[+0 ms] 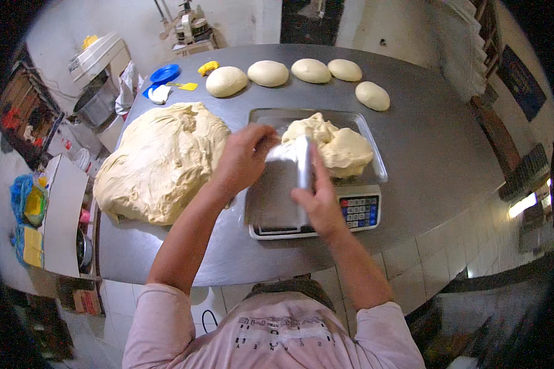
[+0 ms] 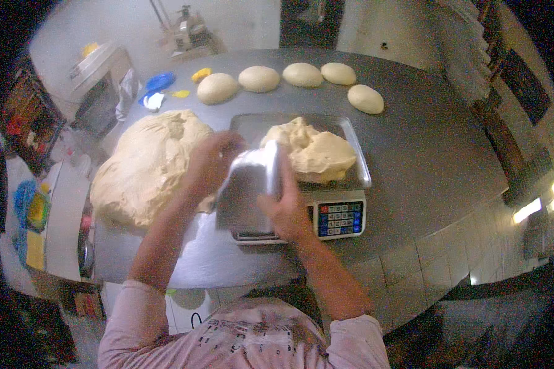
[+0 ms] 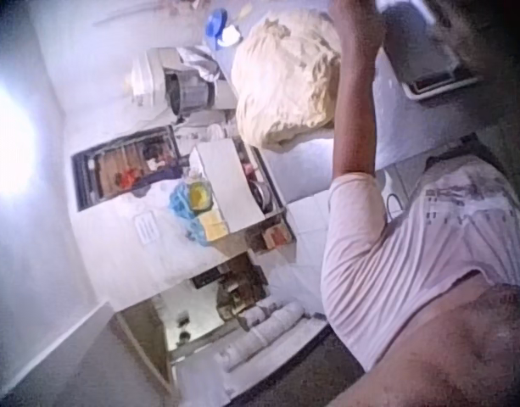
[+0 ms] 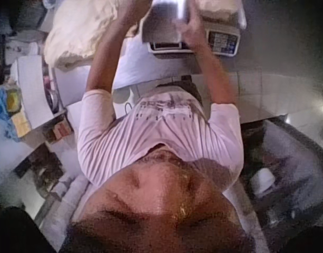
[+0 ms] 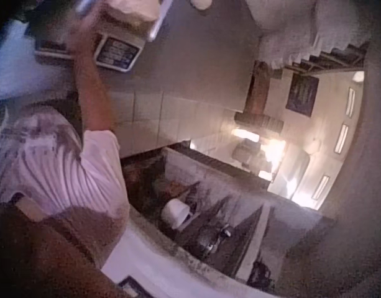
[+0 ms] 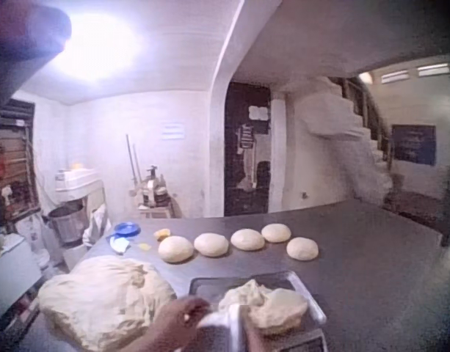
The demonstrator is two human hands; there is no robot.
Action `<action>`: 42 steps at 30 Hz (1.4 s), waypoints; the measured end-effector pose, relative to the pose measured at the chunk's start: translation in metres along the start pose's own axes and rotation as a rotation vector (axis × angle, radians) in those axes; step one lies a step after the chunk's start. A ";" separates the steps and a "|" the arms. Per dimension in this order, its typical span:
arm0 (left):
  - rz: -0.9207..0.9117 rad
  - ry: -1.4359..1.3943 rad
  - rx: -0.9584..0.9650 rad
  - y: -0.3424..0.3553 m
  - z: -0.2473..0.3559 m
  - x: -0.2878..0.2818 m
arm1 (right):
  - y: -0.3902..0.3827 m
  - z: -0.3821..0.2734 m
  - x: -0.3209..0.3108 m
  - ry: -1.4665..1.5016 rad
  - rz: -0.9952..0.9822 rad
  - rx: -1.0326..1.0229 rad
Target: The person uses a metal bench scraper to cut portions of dough from a large mass, weighs each portion on a digital scale, and shapes them into round balls by hand on a metal table.
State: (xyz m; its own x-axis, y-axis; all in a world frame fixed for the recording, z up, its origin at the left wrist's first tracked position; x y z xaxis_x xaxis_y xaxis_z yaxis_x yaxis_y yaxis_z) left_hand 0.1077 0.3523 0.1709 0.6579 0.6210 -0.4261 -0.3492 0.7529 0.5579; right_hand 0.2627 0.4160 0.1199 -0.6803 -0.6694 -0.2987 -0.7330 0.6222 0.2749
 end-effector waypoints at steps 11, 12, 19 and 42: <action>0.139 1.019 -0.138 -0.157 -0.103 -0.142 | 0.117 -0.049 0.071 -0.443 -0.101 -0.103; 0.123 1.041 -0.196 -0.152 -0.086 -0.141 | 0.110 -0.054 0.047 -0.677 -0.105 -0.173; 0.256 0.580 -0.132 -0.115 -0.046 -0.124 | 0.060 -0.001 -0.025 -1.597 -0.352 -0.216; -0.596 0.589 -0.470 0.001 -0.039 0.109 | 0.131 -0.011 -0.295 0.689 0.179 0.097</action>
State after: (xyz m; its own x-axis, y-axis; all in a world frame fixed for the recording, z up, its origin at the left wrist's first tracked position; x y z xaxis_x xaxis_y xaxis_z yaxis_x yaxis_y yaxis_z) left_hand 0.1531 0.4296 0.0973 0.4178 0.0216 -0.9083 -0.3820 0.9112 -0.1541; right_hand 0.3674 0.6911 0.2543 -0.6600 -0.6378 0.3971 -0.6282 0.7584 0.1740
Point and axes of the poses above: each hand's wrist, its own y-axis towards the middle knuckle, its own x-axis out of the palm, z = x × y, the point moved 4 cm from there along y, towards the middle knuckle, and after that the axes turned 11 degrees about -y, right-handed, at the moved point
